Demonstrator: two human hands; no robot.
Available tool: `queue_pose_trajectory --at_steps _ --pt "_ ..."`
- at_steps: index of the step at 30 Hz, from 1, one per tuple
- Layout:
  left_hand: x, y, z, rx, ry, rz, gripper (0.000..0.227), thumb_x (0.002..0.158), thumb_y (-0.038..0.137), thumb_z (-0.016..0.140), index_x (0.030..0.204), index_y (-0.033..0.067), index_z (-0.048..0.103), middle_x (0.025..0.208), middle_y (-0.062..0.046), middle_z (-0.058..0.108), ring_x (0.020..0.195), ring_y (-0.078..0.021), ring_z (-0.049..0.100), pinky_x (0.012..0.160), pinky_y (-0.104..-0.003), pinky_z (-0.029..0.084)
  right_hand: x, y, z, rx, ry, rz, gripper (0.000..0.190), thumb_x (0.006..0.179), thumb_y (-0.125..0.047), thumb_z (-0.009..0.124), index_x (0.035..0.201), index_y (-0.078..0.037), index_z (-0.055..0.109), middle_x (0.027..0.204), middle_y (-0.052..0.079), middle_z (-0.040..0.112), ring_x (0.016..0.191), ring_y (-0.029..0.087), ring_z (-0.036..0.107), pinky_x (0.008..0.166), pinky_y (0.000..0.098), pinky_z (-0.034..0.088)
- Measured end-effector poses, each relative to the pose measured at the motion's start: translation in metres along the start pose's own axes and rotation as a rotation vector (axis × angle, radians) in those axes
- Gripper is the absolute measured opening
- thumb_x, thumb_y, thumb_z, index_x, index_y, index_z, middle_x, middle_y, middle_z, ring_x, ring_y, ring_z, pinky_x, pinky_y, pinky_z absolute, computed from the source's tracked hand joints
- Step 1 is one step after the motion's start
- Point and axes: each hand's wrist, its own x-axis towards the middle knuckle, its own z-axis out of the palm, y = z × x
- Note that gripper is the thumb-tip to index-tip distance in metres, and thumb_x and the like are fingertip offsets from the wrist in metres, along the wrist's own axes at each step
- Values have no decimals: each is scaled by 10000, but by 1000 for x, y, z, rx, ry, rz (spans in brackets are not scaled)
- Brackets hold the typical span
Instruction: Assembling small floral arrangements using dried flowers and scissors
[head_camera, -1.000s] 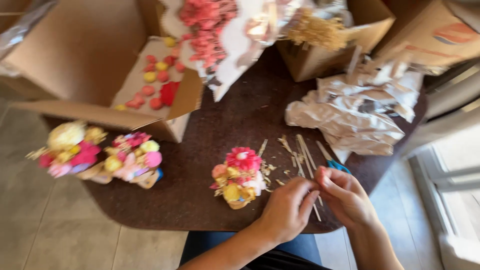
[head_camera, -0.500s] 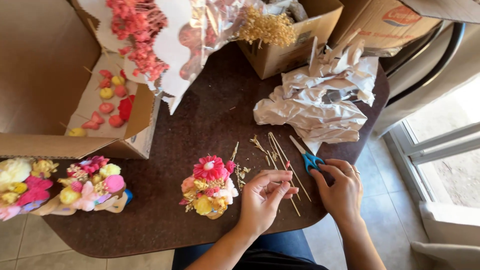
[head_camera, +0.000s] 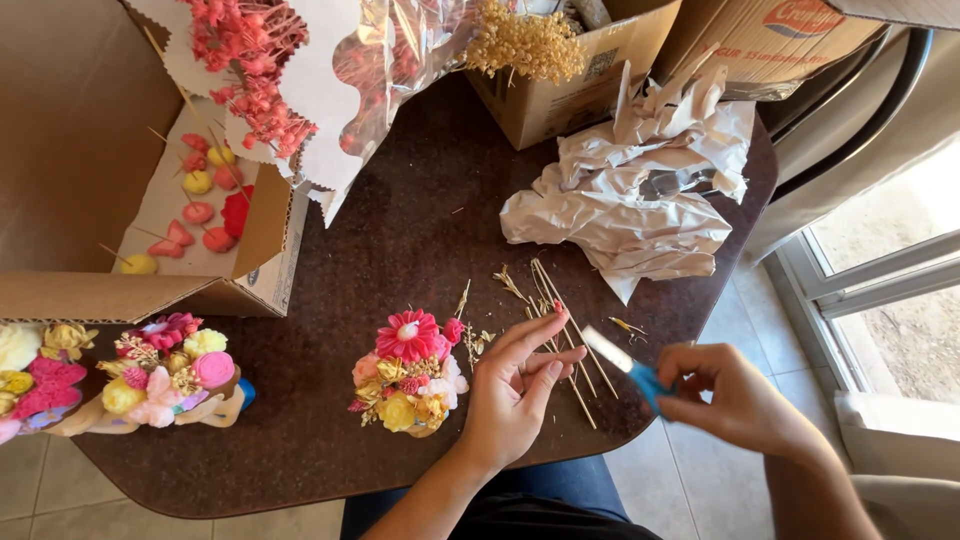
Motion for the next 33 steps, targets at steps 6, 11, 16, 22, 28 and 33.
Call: queue_pose_trajectory --at_steps 6,11,16,22,28,33 --pt "0 8 2 210 10 144 426 995 -50 570 1411 42 580 1424 -159 605 1025 -199 745 937 -278 645 -4 -27 4 -405 -8 36 225 729 -239 896 695 -167 686 586 -15 590 520 149 449 529 304 407" --pt "1 3 3 167 49 172 405 1000 -61 556 1397 16 584 1426 -182 598 1060 -255 760 925 -292 643 -5 -8 22 -157 -42 85 312 846 -188 870 692 -107 611 598 -10 555 511 88 407 466 285 341" --pt "0 1 3 271 24 259 387 1024 -72 530 1398 14 580 1415 -181 608 1115 -274 766 952 -301 637 -8 -3 34 -33 -30 179 343 871 -140 865 657 -73 605 534 7 515 492 83 359 437 289 269" --pt "-1 1 5 388 26 345 389 1038 -81 495 1405 22 572 1383 -175 630 1117 -260 767 994 -328 625 -5 15 35 179 -167 136 324 919 -175 823 703 -54 615 646 11 571 597 84 437 507 281 323" --pt "-1 3 8 339 52 340 387 1046 -65 517 1418 30 561 1412 -179 609 1128 -278 769 1004 -323 634 -2 12 42 551 -411 149 338 927 -273 743 776 7 629 661 53 546 492 70 349 415 235 202" --pt "0 4 8 338 52 356 383 1042 -81 513 1408 17 563 1404 -188 606 1157 -306 750 1015 -343 645 -5 22 53 731 -417 88 441 914 -366 743 774 17 574 672 98 516 486 79 324 390 230 173"
